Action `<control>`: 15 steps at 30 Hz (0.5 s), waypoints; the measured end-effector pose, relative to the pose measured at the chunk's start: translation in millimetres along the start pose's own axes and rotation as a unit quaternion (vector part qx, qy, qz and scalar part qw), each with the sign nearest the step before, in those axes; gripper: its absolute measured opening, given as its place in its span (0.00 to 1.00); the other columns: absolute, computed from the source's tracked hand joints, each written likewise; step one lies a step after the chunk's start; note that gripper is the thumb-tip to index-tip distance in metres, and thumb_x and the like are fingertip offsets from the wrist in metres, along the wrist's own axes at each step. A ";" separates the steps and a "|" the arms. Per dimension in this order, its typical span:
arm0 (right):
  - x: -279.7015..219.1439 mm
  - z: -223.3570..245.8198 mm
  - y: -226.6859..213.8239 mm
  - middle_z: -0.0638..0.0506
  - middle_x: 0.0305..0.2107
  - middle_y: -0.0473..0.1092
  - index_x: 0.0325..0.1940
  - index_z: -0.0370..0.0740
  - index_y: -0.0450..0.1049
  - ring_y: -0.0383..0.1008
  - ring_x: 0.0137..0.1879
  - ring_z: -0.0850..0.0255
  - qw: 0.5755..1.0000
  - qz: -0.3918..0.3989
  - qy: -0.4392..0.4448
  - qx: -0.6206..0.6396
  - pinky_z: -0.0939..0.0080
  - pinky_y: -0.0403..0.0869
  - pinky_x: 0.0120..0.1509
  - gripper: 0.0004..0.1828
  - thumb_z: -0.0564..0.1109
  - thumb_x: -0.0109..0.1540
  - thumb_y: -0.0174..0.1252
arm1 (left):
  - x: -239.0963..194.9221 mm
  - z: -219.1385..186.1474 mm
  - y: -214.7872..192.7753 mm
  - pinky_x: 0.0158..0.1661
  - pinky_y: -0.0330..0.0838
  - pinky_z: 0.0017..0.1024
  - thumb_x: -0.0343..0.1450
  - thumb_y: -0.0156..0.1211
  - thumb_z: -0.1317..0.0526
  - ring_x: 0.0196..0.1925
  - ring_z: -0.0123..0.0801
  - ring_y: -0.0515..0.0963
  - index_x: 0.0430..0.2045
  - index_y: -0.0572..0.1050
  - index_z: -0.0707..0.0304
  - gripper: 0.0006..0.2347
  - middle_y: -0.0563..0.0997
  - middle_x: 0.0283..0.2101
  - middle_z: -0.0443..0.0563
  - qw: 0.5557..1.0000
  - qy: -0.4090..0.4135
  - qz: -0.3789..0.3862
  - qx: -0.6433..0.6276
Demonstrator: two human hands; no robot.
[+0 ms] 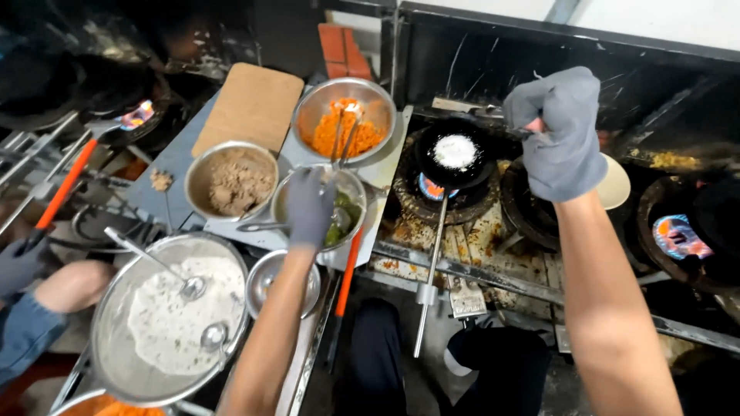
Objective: Cooking and assembling savory pancakes with various toppings on a multi-burner stove in a commercial kitchen.
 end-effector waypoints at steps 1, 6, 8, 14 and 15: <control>2.4 1.6 -0.4 0.51 0.18 0.56 0.24 0.36 0.50 0.55 0.19 0.62 1.000 -0.001 0.006 0.020 0.64 0.56 0.24 0.37 0.64 0.76 0.46 | 35.4 -2.9 40.6 0.52 0.70 0.51 0.72 0.65 0.57 0.54 0.65 0.75 0.47 0.76 0.71 0.16 0.74 0.58 0.73 0.994 0.045 0.040 0.090; 13.9 13.7 -7.8 0.49 0.22 0.60 0.32 0.36 0.53 0.61 0.23 0.60 0.998 -0.010 -0.054 -0.006 0.64 0.62 0.28 0.31 0.62 0.78 0.46 | 113.8 90.9 181.2 0.46 0.77 0.49 0.70 0.61 0.60 0.47 0.58 0.83 0.37 0.81 0.66 0.09 0.83 0.43 0.66 0.955 -0.092 0.166 0.229; 11.8 12.8 -11.7 0.50 0.21 0.59 0.34 0.36 0.52 0.60 0.23 0.60 0.998 -0.012 -0.069 0.000 0.64 0.62 0.28 0.30 0.62 0.76 0.45 | 130.7 118.5 193.1 0.44 0.78 0.50 0.70 0.60 0.61 0.45 0.58 0.84 0.36 0.82 0.64 0.08 0.84 0.41 0.65 0.942 -0.112 0.196 0.247; 6.0 1.5 -12.3 0.48 0.24 0.61 0.33 0.36 0.55 0.63 0.28 0.58 0.997 -0.026 -0.060 -0.043 0.63 0.63 0.32 0.27 0.56 0.80 0.44 | 136.5 104.9 105.7 0.45 0.78 0.49 0.67 0.63 0.56 0.46 0.61 0.83 0.38 0.81 0.67 0.13 0.83 0.41 0.70 0.934 -0.091 0.252 0.235; 8.1 -0.7 -13.0 0.50 0.21 0.58 0.31 0.37 0.52 0.59 0.24 0.61 0.999 -0.014 -0.050 0.016 0.65 0.60 0.29 0.28 0.59 0.77 0.46 | 136.8 76.6 81.0 0.46 0.77 0.50 0.67 0.64 0.53 0.46 0.62 0.83 0.38 0.81 0.67 0.15 0.83 0.41 0.70 0.939 -0.085 0.249 0.222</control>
Point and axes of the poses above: each hand's wrist, its own x-axis towards the middle knuckle, its own y-axis out of the palm, z = x × y, the point moved 1 cm from there along x, towards the middle knuckle
